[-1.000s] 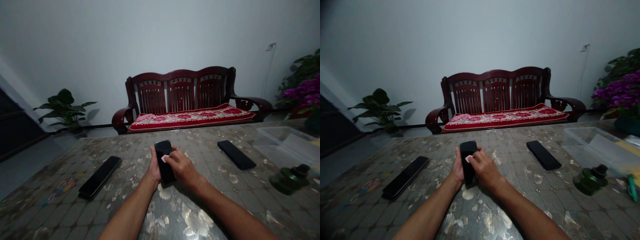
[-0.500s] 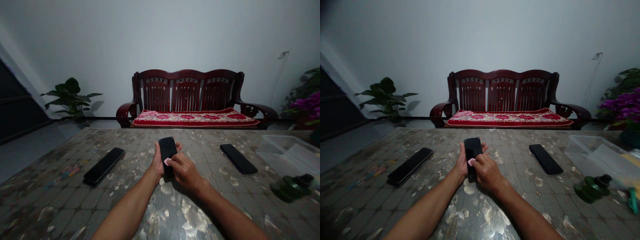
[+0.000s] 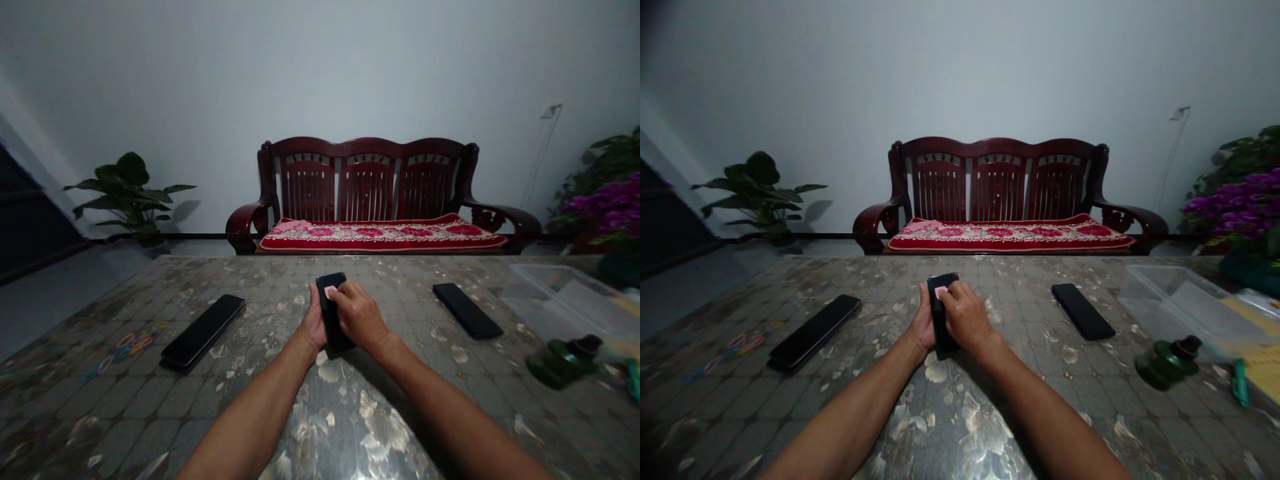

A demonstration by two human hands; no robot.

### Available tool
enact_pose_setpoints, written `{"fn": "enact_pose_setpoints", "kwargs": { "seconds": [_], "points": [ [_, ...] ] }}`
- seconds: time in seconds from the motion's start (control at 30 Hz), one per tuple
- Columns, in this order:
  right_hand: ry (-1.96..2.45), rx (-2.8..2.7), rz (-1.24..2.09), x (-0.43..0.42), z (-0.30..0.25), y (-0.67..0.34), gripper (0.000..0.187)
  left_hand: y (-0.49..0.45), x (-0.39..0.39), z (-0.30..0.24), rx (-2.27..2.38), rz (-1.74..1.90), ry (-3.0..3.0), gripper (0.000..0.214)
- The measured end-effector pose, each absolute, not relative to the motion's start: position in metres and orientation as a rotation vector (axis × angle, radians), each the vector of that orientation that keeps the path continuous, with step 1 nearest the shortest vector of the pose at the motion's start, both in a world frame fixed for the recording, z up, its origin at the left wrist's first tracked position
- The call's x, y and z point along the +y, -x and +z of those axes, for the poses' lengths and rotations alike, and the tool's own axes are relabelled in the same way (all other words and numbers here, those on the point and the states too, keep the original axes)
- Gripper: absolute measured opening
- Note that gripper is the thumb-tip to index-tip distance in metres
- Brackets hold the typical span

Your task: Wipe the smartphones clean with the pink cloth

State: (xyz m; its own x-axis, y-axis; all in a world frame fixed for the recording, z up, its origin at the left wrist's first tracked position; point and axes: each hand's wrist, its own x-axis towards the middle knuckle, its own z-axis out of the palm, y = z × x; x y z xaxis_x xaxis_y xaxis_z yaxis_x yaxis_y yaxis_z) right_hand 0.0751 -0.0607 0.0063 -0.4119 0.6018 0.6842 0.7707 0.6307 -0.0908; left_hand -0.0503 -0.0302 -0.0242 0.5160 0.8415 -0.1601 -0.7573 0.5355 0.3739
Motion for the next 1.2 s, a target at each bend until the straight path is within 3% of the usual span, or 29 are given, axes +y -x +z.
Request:
{"fn": "enact_pose_setpoints", "kwargs": {
  "seconds": [0.17, 0.6, 0.83, 0.97, 1.2],
  "points": [
    [0.819, -2.309, -0.246, -0.083, -0.018, -0.08, 0.028, 0.053, -0.028, -0.021, 0.309, 1.099, -0.345, 0.082],
    [0.811, -2.219, -0.127, -0.087, -0.023, -0.092, 0.031, 0.059, -0.023, -0.027, 0.277, 1.106, -0.343, 0.086],
    [0.926, -1.848, 0.218, -0.086, -0.029, -0.095, 0.036, 0.058, -0.023, -0.02, 0.298, 1.106, -0.243, 0.091],
    [0.92, -1.76, 0.259, -0.086, -0.029, -0.089, 0.036, 0.06, -0.018, -0.021, 0.393, 1.155, -0.26, 0.077],
    [0.808, -1.82, 0.035, -0.096, -0.021, -0.083, 0.03, 0.061, -0.01, -0.018, 0.561, 1.357, -0.415, 0.04]
  ]
}}
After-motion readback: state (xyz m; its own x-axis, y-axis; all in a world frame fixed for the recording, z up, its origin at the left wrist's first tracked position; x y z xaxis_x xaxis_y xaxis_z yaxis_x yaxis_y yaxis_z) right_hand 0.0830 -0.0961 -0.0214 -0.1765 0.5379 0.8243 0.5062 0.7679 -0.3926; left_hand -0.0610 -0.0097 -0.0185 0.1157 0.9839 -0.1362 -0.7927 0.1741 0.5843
